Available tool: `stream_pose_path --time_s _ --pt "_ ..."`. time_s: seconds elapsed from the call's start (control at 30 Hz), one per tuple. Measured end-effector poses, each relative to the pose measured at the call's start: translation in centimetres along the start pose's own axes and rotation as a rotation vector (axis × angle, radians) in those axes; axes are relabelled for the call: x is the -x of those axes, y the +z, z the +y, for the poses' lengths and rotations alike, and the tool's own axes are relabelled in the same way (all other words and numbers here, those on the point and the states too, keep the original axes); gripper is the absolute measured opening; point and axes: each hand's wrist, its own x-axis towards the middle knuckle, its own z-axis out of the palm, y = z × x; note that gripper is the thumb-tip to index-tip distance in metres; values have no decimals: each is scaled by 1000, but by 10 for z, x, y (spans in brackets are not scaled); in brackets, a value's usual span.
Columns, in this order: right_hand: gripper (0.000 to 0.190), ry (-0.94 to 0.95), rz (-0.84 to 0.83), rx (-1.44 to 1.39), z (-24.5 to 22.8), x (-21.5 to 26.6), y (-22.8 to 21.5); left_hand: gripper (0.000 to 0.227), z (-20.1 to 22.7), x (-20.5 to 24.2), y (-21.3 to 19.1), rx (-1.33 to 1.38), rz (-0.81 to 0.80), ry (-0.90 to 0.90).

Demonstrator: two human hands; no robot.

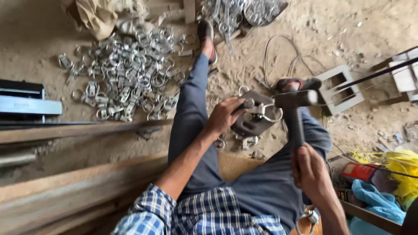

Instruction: The person sits on the ground and uses a hammer to strike a metal part held in their left hand. They repeatedly hit the object against a metal base, occasionally adjusting its position to work on different sides.

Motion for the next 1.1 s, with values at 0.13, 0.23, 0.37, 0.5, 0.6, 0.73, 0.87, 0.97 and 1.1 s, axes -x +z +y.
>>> stream_pose_path --time_s 0.13,0.23,0.37,0.5,0.6,0.73,0.87,0.97,1.1 --pt "45 84 74 -107 54 6 -6 27 -2 14 -6 61 37 -87" --pt "48 77 112 29 105 6 -1 26 9 8 -14 113 -60 -386" --pt "46 341 71 -130 133 13 5 28 32 -5 -32 223 69 -247" --pt "48 329 94 -204 128 1 0 26 46 -11 -35 175 28 -244" --pt "49 333 91 -288 123 -6 -1 29 39 -6 -25 147 8 -269" --pt "49 369 90 -384 124 -13 -4 29 8 5 -5 -4 -68 -176" --pt "49 361 87 -498 131 -10 -9 35 -11 17 1 -123 -112 -124" --pt "48 343 106 -520 131 -8 -8 38 -13 16 2 -92 -140 -125" --pt "43 307 152 -305 122 -3 0 35 -8 8 1 -41 -148 -130"
